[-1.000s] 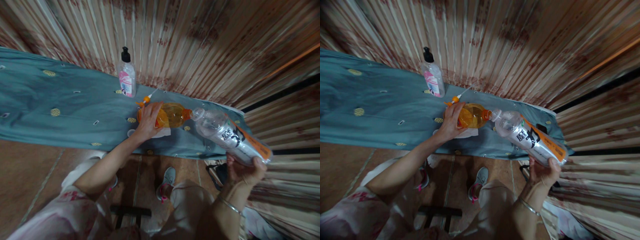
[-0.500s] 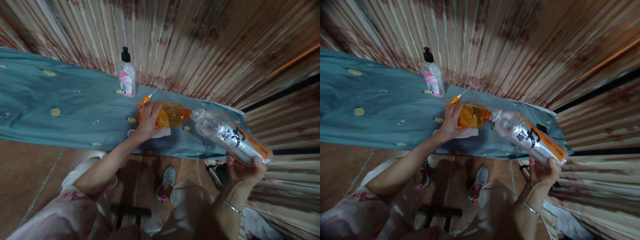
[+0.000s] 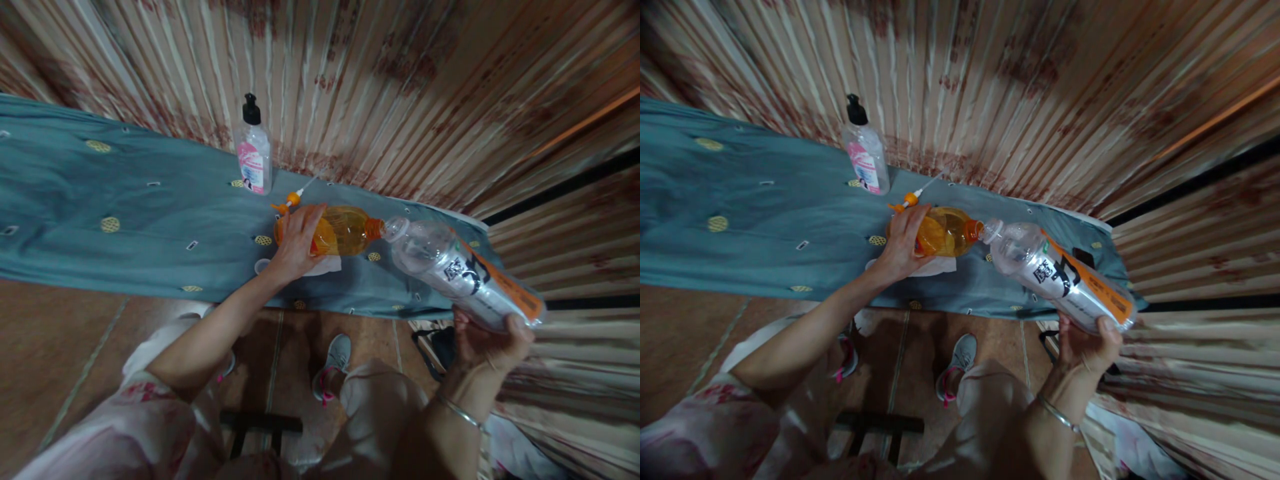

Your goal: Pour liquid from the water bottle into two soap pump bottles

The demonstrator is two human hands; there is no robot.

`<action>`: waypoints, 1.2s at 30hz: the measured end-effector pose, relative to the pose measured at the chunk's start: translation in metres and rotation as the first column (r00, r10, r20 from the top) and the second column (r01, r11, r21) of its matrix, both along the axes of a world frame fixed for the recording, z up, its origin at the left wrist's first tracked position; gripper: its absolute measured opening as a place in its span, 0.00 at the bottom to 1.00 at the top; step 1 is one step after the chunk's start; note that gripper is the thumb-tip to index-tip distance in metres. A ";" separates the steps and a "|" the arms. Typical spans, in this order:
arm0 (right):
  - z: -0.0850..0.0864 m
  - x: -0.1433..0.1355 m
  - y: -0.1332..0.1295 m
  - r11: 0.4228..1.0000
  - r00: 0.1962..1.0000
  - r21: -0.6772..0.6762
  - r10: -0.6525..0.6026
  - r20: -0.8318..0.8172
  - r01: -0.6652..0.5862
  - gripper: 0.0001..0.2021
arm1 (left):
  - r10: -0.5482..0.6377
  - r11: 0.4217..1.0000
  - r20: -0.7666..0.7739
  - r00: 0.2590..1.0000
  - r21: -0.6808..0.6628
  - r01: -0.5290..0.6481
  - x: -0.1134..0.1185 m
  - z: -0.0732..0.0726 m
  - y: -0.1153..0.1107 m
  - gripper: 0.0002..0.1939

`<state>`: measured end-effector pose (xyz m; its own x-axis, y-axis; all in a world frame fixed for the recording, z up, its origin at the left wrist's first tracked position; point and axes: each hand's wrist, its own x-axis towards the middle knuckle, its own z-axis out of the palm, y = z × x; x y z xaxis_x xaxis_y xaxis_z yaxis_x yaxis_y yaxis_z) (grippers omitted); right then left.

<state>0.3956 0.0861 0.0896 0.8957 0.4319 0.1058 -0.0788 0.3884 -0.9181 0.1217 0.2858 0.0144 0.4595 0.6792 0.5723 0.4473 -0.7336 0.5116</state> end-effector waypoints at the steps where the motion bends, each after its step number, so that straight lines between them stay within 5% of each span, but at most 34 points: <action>1: 0.000 0.000 0.000 1.000 1.000 0.000 0.002 -0.002 -0.002 0.20 | 0.000 1.000 -0.001 1.000 -0.001 0.000 0.000 0.000 0.000 0.49; 36: 0.003 -0.001 0.002 1.000 0.999 -0.008 0.028 0.028 -0.028 0.18 | -0.007 1.000 -0.007 1.000 0.000 0.007 0.000 -0.001 0.001 0.49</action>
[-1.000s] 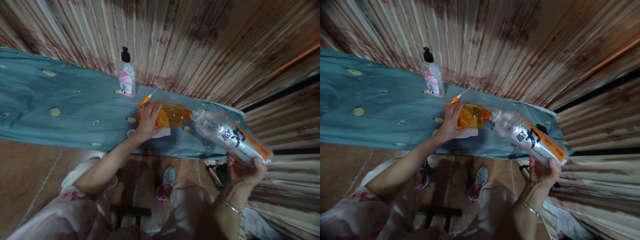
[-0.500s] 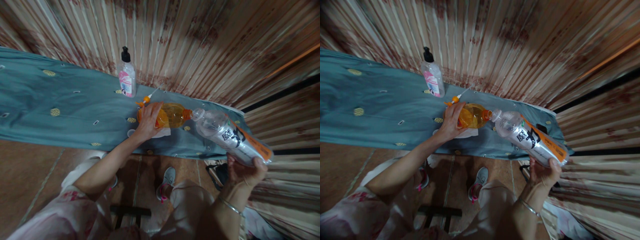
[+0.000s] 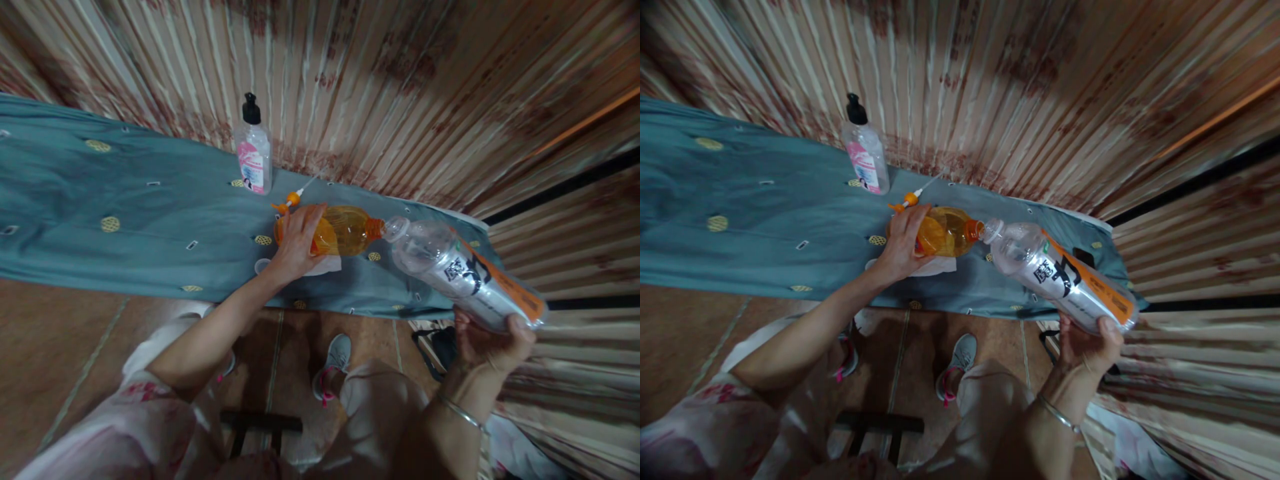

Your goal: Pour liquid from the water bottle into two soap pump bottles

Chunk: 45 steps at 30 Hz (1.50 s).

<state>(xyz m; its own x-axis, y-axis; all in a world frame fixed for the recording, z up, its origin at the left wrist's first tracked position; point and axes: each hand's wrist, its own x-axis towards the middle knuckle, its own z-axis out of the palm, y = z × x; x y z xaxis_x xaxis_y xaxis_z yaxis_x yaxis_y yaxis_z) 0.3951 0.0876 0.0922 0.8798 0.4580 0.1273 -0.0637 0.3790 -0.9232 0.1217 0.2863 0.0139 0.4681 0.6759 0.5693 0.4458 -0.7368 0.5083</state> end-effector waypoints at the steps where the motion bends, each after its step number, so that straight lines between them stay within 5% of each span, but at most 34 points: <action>1: -0.001 0.001 0.000 1.000 1.000 0.002 0.002 -0.002 -0.002 0.18 | -0.001 1.000 -0.003 1.000 -0.001 0.001 0.000 0.000 0.000 0.49; 45: 0.002 -0.003 0.000 1.000 1.000 0.002 -0.016 -0.001 0.016 0.18 | 0.006 1.000 0.004 1.000 -0.019 -0.006 0.002 0.001 -0.001 0.49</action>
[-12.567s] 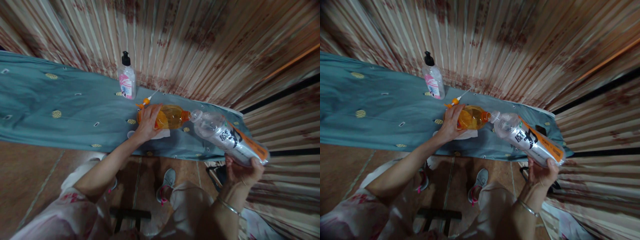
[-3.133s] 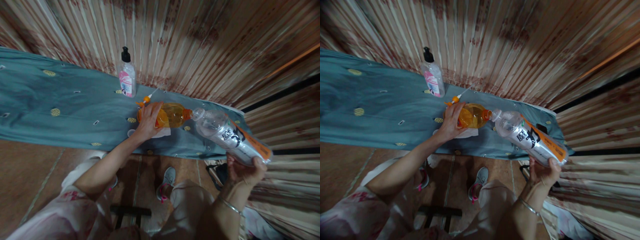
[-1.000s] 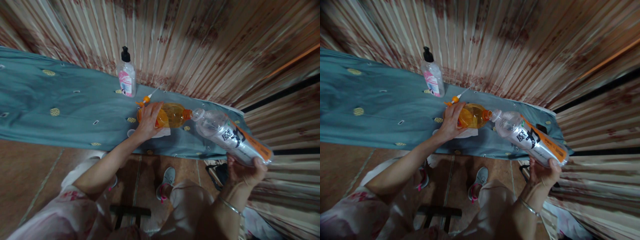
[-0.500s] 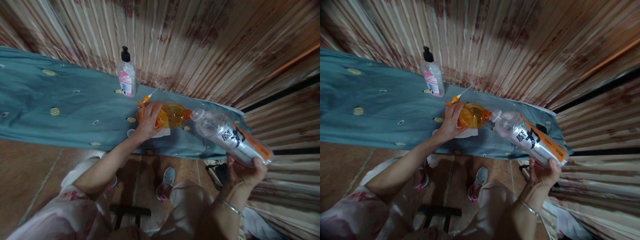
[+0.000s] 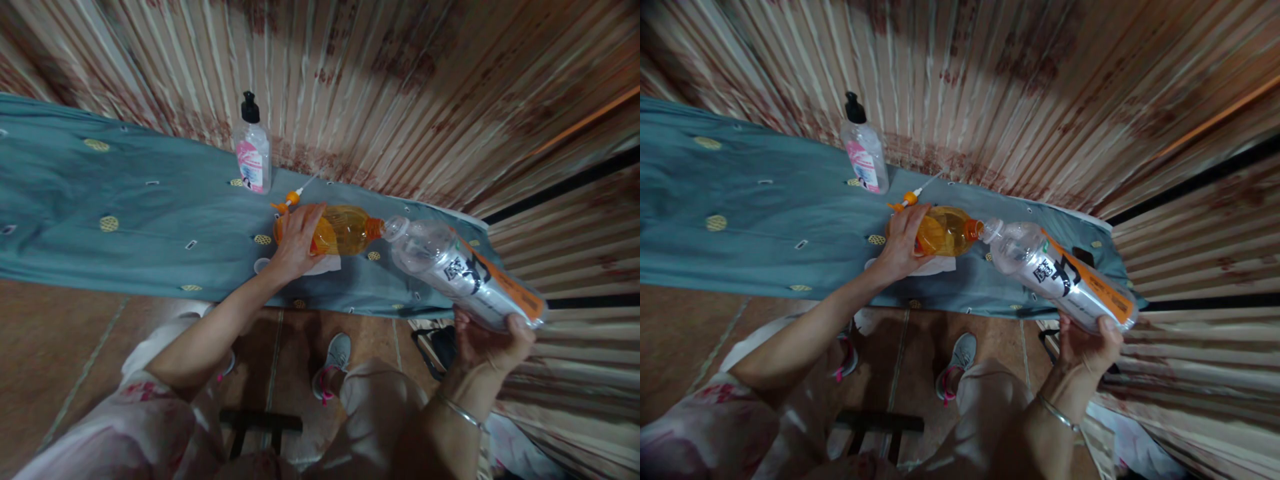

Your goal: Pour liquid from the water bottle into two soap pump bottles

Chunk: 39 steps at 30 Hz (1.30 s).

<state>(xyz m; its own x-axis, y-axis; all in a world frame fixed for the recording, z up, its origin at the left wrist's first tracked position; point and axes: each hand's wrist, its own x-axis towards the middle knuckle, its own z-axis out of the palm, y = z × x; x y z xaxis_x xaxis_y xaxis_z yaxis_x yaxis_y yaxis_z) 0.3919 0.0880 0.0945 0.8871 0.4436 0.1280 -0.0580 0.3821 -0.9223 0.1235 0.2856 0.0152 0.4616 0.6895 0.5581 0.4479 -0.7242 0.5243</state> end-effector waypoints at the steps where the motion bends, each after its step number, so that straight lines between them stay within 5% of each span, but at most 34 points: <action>1: 0.000 0.000 0.000 1.000 1.000 -0.001 -0.003 -0.001 0.003 0.18 | 0.004 1.000 -0.006 1.000 -0.003 -0.004 0.000 0.000 0.000 0.49; 25: 0.002 -0.002 0.002 0.999 1.000 0.026 0.020 -0.022 -0.020 0.27 | 0.021 1.000 -0.012 1.000 -0.013 -0.021 0.000 0.002 -0.001 0.49; 39: 0.000 0.004 0.000 1.000 1.000 -0.010 -0.004 -0.012 0.004 0.18 | 0.023 1.000 -0.026 0.999 0.010 -0.022 0.000 0.000 -0.001 0.50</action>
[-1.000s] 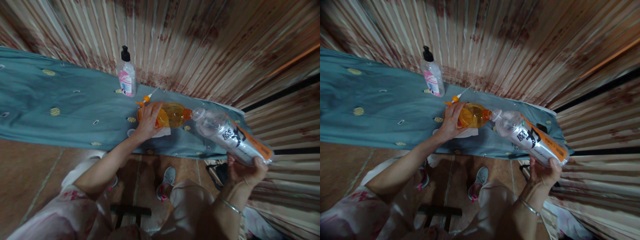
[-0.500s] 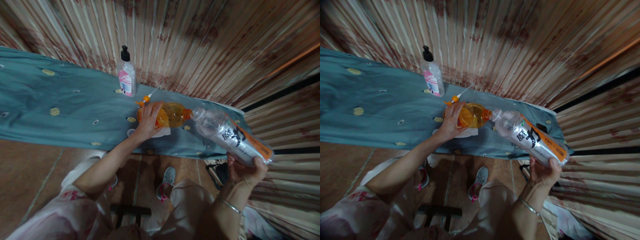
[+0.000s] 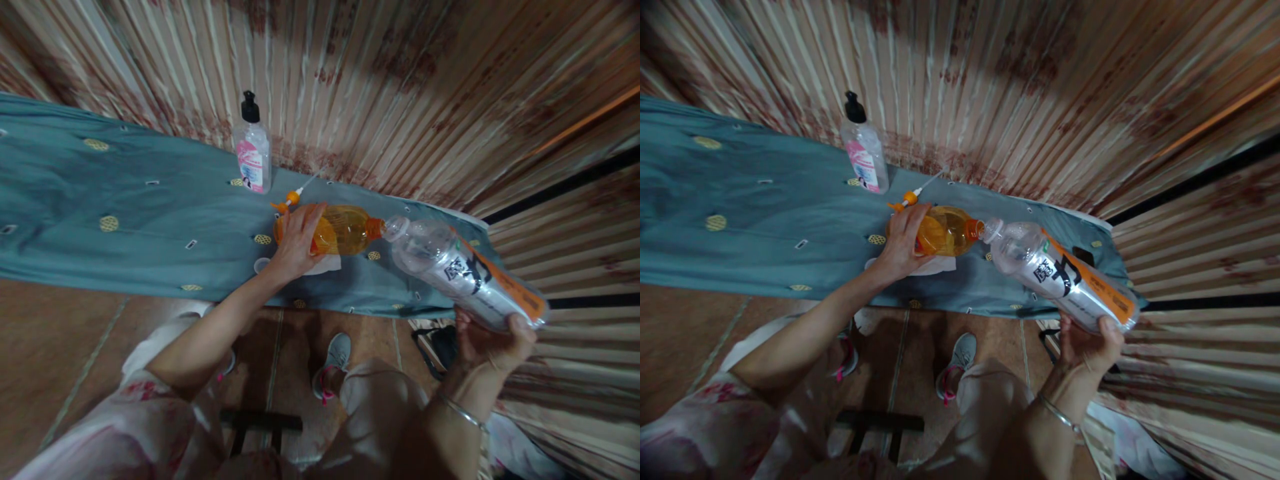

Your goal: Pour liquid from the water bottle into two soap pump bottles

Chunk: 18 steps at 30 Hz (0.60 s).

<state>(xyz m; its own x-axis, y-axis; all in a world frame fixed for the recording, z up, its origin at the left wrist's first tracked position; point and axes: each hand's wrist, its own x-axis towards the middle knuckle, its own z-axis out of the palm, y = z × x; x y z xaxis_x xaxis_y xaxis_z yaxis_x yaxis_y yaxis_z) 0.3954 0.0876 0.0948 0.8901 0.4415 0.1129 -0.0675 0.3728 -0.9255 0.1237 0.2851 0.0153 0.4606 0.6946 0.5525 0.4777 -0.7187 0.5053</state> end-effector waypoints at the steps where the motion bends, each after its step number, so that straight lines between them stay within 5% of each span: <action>1: 0.000 0.000 0.000 1.000 1.000 0.003 0.002 -0.001 -0.002 0.18 | -0.001 1.000 0.002 1.000 0.003 0.001 0.000 0.000 0.000 0.49; 18: 0.001 -0.002 0.000 1.000 1.000 0.004 0.022 0.020 -0.022 0.19 | -0.007 1.000 0.021 1.000 -0.003 0.007 0.000 -0.001 0.000 0.48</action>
